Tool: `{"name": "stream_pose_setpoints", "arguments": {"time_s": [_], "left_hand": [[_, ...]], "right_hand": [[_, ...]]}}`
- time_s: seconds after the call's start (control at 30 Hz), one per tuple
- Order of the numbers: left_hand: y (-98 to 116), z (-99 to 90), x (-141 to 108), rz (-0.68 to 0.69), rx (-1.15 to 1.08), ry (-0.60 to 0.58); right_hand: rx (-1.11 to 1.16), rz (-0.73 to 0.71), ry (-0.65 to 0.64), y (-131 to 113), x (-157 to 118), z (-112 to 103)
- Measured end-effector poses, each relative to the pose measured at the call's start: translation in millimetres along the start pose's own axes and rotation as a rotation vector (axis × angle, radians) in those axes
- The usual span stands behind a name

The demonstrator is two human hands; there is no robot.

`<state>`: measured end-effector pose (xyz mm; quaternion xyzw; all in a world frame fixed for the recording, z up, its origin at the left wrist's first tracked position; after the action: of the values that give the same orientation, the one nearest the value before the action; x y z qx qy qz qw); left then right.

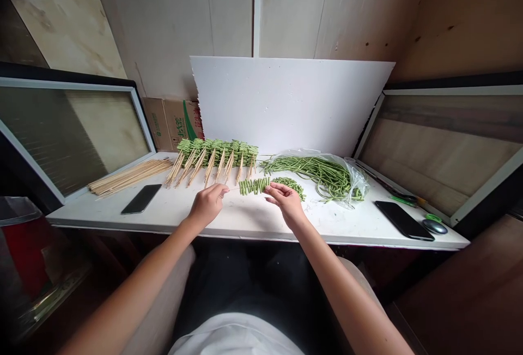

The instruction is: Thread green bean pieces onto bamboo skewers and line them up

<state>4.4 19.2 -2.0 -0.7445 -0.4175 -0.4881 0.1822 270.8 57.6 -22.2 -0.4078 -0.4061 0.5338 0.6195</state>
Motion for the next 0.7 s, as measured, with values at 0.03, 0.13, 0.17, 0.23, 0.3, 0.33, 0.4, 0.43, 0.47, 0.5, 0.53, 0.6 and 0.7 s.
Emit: {"name": "stream_pose_setpoints", "arguments": {"time_s": [0.03,0.13,0.17,0.23,0.3,0.33,0.4,0.43,0.47,0.5,0.53,0.6,0.7], "left_hand": [[0.6,0.6,0.3,-0.017,-0.022,-0.017],[2.1,2.0,1.4,-0.063,-0.097,-0.059],[2.0,2.3,1.6,-0.076,-0.116,-0.066],[0.1,2.5,1.7,-0.102,-0.132,-0.071],[-3.9,2.9,1.4,-0.131,-0.129,-0.078],[-6.5,3.3,1.1,-0.148,-0.129,-0.09],[-13.0,5.2,0.3,-0.197,-0.141,-0.134],[-16.5,6.8,-0.4,-0.227,-0.154,-0.172],[-20.1,8.9,-1.4,-0.258,-0.17,-0.221],[-23.4,11.5,-2.8,-0.287,-0.187,-0.278],[-26.4,14.2,-4.6,-0.311,-0.203,-0.337],[-31.0,19.3,-8.6,-0.342,-0.231,-0.438],[-35.5,24.7,-14.6,-0.372,-0.268,-0.513]], "right_hand": [[-0.011,-0.007,0.011,-0.1,1.0,-1.4],[-0.039,-0.029,0.013,-0.8,3.5,-4.8],[-0.049,-0.041,0.005,-1.7,4.2,-5.7],[-0.081,-0.079,-0.033,-5.1,5.2,-6.7],[-0.131,-0.124,-0.079,-10.0,5.9,-7.2],[-0.16,-0.147,-0.091,-12.6,6.2,-7.5],[-0.22,-0.198,-0.077,-17.3,7.1,-8.9],[-0.254,-0.227,-0.057,-19.3,7.5,-9.7],[-0.294,-0.261,-0.037,-20.7,7.7,-10.1],[-0.343,-0.298,-0.024,-21.5,7.6,-10.1],[-0.405,-0.334,-0.022,-21.5,7.0,-9.4],[-0.573,-0.42,-0.055,-19.3,4.0,-5.8],[-0.862,-0.633,-0.205,-10.6,-5.8,5.7]]}}
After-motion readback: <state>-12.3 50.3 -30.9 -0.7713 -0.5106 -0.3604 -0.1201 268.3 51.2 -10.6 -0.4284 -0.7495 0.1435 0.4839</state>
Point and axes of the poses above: each hand's wrist, its own x-axis towards the middle knuckle, its own z-axis out of the palm, y = z × x, the point moved 4 cm from there along x, towards the middle knuckle, and after that the axes turned 9 degrees about y, right-handed, at the moved point
